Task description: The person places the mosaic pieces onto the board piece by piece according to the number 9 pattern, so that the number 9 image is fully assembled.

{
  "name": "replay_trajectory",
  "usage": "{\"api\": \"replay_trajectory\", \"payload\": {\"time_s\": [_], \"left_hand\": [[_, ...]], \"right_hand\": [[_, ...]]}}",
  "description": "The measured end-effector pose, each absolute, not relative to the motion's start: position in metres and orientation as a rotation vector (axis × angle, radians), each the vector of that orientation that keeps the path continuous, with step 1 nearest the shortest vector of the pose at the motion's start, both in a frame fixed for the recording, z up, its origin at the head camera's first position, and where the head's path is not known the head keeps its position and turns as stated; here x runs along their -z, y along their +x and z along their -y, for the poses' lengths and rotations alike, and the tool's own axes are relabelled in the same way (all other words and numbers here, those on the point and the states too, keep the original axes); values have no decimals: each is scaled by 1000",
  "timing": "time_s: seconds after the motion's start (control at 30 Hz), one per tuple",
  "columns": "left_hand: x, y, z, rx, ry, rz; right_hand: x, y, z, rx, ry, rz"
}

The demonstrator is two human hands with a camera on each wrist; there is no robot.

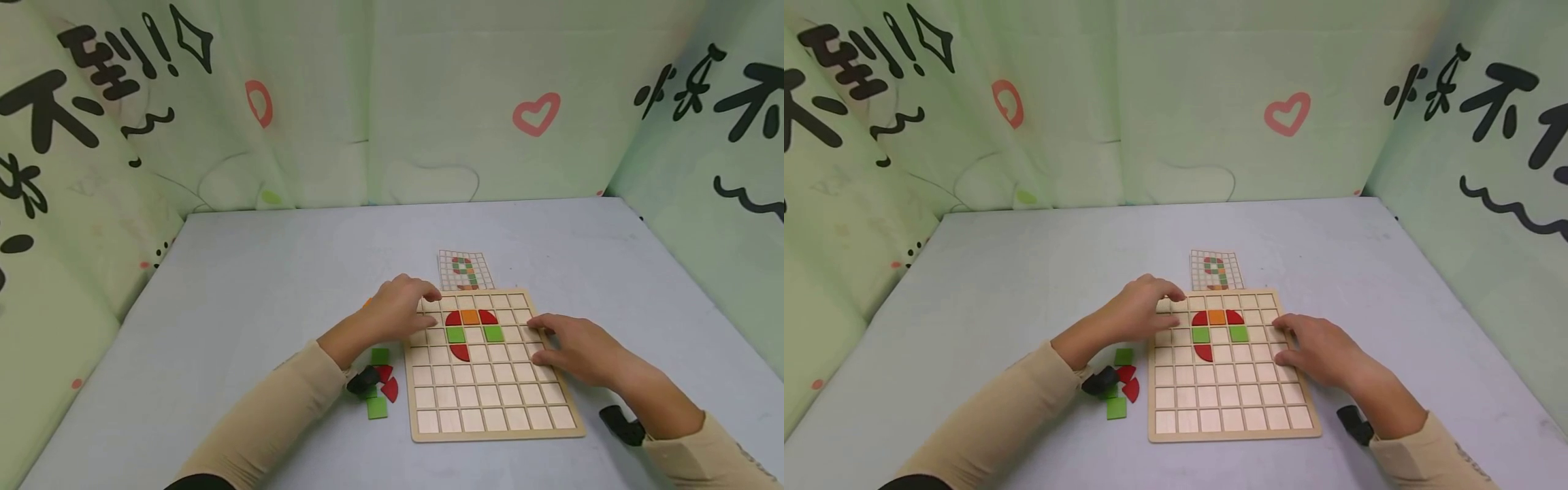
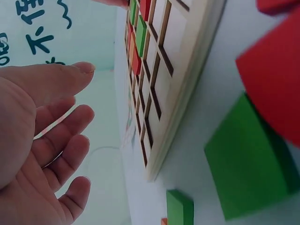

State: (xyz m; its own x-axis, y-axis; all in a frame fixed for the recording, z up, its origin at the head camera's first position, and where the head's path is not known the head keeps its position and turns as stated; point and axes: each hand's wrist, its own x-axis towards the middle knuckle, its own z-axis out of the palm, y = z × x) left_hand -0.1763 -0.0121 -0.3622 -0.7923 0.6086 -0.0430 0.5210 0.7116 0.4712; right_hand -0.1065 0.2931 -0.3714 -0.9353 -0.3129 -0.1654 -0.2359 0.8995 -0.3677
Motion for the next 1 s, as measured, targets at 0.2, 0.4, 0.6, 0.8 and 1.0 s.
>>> {"api": "replay_trajectory", "payload": {"time_s": [0.2,0.4,0.6,0.8,1.0], "left_hand": [[364,-177,28,-668,864,-2740],[368,-179,41,-656,827,-2742],[371,-179,54,-690,775,-2750],[374,-180,65,-675,725,-2773],[378,-183,73,-681,668,-2779]], "right_hand": [[371,-107,-293,506,-413,-2840],[371,-107,-291,508,-394,-2836],[371,-107,-291,527,-410,-2837],[371,-107,-291,509,-390,-2826],[371,-107,-292,508,-374,-2815]]}}
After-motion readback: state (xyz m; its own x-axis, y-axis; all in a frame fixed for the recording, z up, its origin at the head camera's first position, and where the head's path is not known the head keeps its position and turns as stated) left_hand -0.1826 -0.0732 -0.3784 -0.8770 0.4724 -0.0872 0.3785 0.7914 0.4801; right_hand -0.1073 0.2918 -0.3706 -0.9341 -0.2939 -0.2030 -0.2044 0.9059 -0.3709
